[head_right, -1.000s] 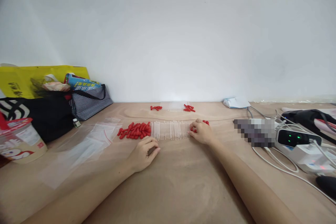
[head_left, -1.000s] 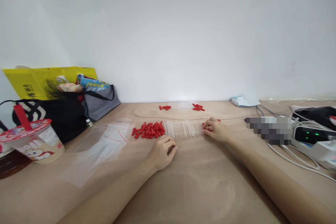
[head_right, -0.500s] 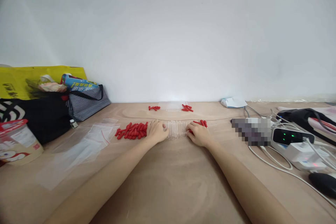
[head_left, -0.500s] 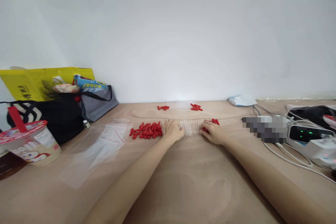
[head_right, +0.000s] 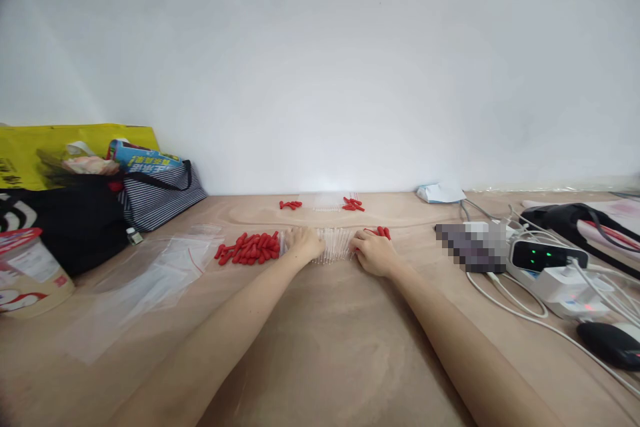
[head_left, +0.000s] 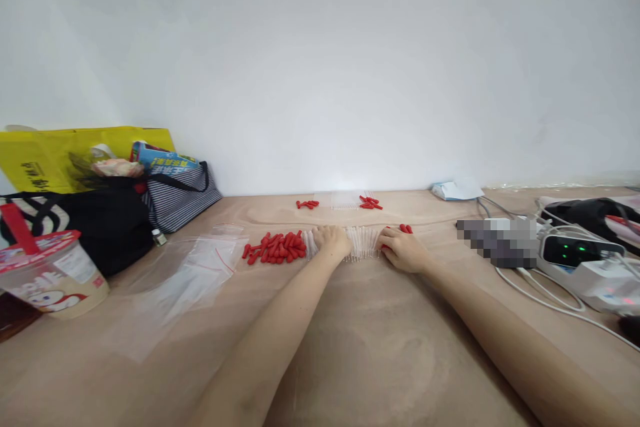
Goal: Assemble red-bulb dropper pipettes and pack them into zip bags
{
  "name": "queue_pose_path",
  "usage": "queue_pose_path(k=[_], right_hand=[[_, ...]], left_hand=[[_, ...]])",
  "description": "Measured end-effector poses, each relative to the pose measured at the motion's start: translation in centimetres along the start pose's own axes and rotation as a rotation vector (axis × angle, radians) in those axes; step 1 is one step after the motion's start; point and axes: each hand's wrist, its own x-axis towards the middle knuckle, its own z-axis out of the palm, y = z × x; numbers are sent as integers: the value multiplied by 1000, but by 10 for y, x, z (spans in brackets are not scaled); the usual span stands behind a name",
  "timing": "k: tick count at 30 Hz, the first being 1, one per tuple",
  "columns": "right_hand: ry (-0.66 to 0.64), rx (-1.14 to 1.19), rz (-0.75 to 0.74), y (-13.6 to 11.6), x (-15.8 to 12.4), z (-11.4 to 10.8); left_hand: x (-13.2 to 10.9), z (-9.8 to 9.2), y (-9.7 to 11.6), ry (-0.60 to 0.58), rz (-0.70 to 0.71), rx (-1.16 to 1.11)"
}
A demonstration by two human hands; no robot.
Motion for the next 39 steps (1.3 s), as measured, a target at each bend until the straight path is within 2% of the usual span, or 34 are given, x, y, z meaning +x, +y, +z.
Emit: queue_pose_path(k=[3,7,11,14,16,18,22,25,28,31,35,39], right_hand=[[11,16,13,2,-1,-2],[14,16,20,6,-3,-4],[24,25,11,10,-3,-1],[111,107,35,7,0,0],[187,277,55,-2,3,0],[227,552,79,-17,6,0],[114,1123,180,-53,6,9],[86,1266,184,-72,3,20],[120,1271,192,-80,0,28],[165,1138,188,-84,-1,27],[142,856,61,-92,-1,17],[141,791,-6,-98,-1,11]], left_hand=[[-3,-2,-1,6,25,-12],[-16,-12,-12,31,153,-63],[-36,-18,-43,62,306,-127],[-53,-14,-72,102,481,-221],[-64,-9,-88,128,583,-270],[-73,-4,-98,119,655,-294],[-83,2,-105,126,657,-374],[-83,5,-106,156,636,-412],[-82,6,-105,175,643,-422],[-82,6,-104,181,643,-442],[-84,5,-104,170,661,-458],[-84,4,-104,159,672,-463]])
